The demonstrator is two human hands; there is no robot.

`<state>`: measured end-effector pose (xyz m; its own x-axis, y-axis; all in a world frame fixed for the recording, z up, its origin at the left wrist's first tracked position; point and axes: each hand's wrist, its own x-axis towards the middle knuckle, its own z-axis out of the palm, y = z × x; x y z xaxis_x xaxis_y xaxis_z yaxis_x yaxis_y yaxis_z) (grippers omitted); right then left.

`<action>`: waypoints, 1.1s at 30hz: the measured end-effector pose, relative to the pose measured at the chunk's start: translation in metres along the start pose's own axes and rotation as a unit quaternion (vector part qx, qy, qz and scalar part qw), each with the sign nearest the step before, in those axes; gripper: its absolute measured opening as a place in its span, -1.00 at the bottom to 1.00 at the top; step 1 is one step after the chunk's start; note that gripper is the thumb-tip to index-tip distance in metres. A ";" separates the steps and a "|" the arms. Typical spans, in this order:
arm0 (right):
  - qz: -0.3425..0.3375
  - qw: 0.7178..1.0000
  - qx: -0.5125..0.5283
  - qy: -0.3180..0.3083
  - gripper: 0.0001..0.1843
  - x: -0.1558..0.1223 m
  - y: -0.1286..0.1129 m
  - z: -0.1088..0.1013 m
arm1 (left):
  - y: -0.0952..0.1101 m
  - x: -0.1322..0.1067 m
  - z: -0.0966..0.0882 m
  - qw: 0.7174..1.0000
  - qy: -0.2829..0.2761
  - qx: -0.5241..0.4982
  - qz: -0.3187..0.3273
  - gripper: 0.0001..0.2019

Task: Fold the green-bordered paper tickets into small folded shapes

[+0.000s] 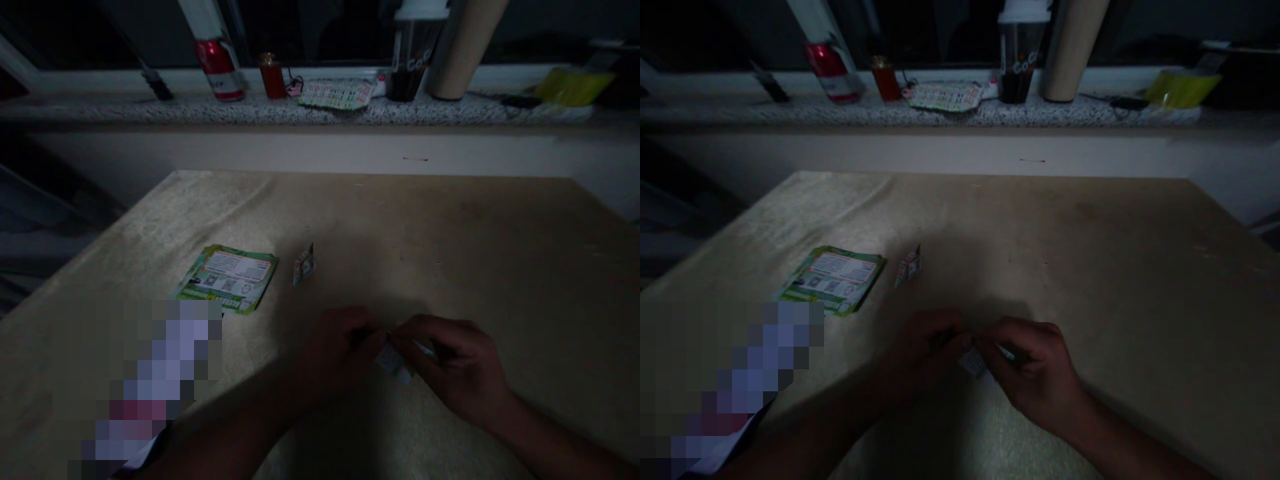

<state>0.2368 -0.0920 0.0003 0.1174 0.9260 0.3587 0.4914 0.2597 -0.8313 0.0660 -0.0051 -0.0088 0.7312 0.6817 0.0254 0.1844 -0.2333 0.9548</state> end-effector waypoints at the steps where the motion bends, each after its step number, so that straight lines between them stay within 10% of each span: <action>1: 0.003 1.000 0.001 0.005 -0.89 0.000 0.000 0.000 | 0.000 0.000 0.000 1.000 -0.001 -0.002 -0.011 -0.75; 33: 0.070 0.995 0.044 -0.047 -0.86 -0.008 0.011 0.001 | 0.001 -0.002 0.004 0.998 0.027 0.058 0.003 -0.77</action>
<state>0.2404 -0.0959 -0.0118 0.0967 0.9754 0.1980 0.3978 0.1445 -0.9060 0.0668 -0.0092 -0.0095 0.6968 0.7155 0.0496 0.2569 -0.3136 0.9142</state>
